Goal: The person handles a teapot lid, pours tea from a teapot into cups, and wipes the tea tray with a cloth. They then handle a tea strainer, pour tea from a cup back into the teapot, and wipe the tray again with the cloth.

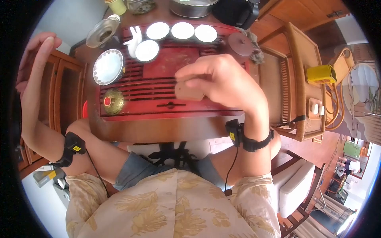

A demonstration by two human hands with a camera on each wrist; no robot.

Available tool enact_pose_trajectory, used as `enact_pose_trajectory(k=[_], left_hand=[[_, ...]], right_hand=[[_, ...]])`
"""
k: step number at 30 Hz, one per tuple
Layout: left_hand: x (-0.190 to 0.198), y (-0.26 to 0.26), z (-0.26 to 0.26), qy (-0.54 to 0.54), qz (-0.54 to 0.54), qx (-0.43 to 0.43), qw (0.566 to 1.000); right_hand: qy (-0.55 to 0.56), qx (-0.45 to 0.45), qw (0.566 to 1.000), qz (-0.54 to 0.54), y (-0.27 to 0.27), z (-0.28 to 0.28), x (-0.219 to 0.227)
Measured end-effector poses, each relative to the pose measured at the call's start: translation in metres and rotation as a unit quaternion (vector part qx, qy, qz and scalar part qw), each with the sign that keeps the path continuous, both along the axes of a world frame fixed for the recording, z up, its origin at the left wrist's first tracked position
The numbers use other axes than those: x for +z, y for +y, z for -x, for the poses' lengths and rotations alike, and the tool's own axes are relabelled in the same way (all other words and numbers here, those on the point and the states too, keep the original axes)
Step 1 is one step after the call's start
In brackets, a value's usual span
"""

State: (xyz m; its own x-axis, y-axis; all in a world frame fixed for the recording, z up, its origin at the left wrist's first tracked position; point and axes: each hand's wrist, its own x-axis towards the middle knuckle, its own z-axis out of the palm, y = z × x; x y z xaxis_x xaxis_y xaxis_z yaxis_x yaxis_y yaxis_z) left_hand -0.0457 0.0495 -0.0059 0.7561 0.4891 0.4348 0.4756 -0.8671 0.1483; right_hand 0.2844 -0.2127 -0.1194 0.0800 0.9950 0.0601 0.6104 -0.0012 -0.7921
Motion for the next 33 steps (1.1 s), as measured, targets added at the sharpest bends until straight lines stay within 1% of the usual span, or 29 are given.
enact_pose_trajectory(k=[1, 4, 8, 9, 12, 15, 18, 19, 22, 23, 25, 26, 27, 28, 31, 33], left_hand=[[-0.005, -0.003, -0.002, -0.014, 0.018, 0.005, 1.0], [-0.011, -0.015, -0.006, -0.045, 0.061, 0.072, 0.995], [-0.008, -0.007, 0.002, -0.018, 0.057, 0.08, 0.995], [-0.007, -0.007, 0.002, -0.019, 0.057, 0.076, 0.995], [-0.005, -0.008, 0.002, -0.018, 0.059, 0.06, 0.996], [-0.003, -0.01, 0.001, -0.018, 0.06, 0.041, 0.997], [-0.001, -0.011, 0.0, -0.017, 0.062, 0.024, 0.998], [0.0, -0.011, 0.0, -0.016, 0.062, 0.02, 0.998], [0.003, -0.012, 0.0, -0.014, 0.062, 0.007, 0.998], [0.006, -0.01, 0.001, 0.006, 0.041, -0.013, 0.999], [0.009, -0.001, 0.001, 0.048, -0.001, -0.055, 0.997], [0.006, 0.002, 0.002, 0.029, 0.018, -0.066, 0.997], [0.0, 0.005, 0.005, 0.01, 0.038, -0.076, 0.996], [-0.002, 0.004, 0.004, -0.009, 0.057, -0.085, 0.995], [0.016, -0.009, 0.004, 0.038, 0.031, -0.058, 0.997], [0.014, -0.009, 0.004, 0.024, 0.053, -0.063, 0.996]], right_hand=[[0.005, 0.028, 1.0, -0.002, 0.002, 0.002, -0.001], [-0.016, 0.021, 1.0, 0.003, 0.008, 0.01, -0.01], [-0.059, -0.048, 0.996, -0.042, 0.008, 0.009, -0.012], [-0.045, -0.055, 0.997, -0.033, 0.009, 0.009, -0.008], [0.009, 0.006, 0.999, -0.033, 0.009, 0.011, -0.009], [-0.032, 0.017, 0.999, -0.031, 0.014, 0.014, -0.018], [-0.043, -0.062, 0.996, -0.056, 0.014, 0.018, -0.016], [-0.04, -0.076, 0.995, -0.046, 0.014, 0.019, -0.011], [0.038, -0.026, 0.998, -0.04, 0.015, 0.024, -0.014], [0.026, 0.007, 0.999, -0.033, 0.018, 0.027, -0.013], [-0.003, 0.019, 1.0, -0.014, 0.022, 0.033, -0.017], [-0.017, 0.025, 1.0, -0.004, 0.023, 0.034, -0.018], [-0.044, 0.02, 0.998, -0.029, 0.023, 0.034, -0.02], [-0.045, -0.001, 0.998, -0.039, 0.023, 0.033, -0.02], [-0.044, -0.047, 0.996, -0.063, 0.022, 0.033, -0.014], [0.014, -0.038, 0.997, -0.059, 0.023, 0.038, -0.015]])
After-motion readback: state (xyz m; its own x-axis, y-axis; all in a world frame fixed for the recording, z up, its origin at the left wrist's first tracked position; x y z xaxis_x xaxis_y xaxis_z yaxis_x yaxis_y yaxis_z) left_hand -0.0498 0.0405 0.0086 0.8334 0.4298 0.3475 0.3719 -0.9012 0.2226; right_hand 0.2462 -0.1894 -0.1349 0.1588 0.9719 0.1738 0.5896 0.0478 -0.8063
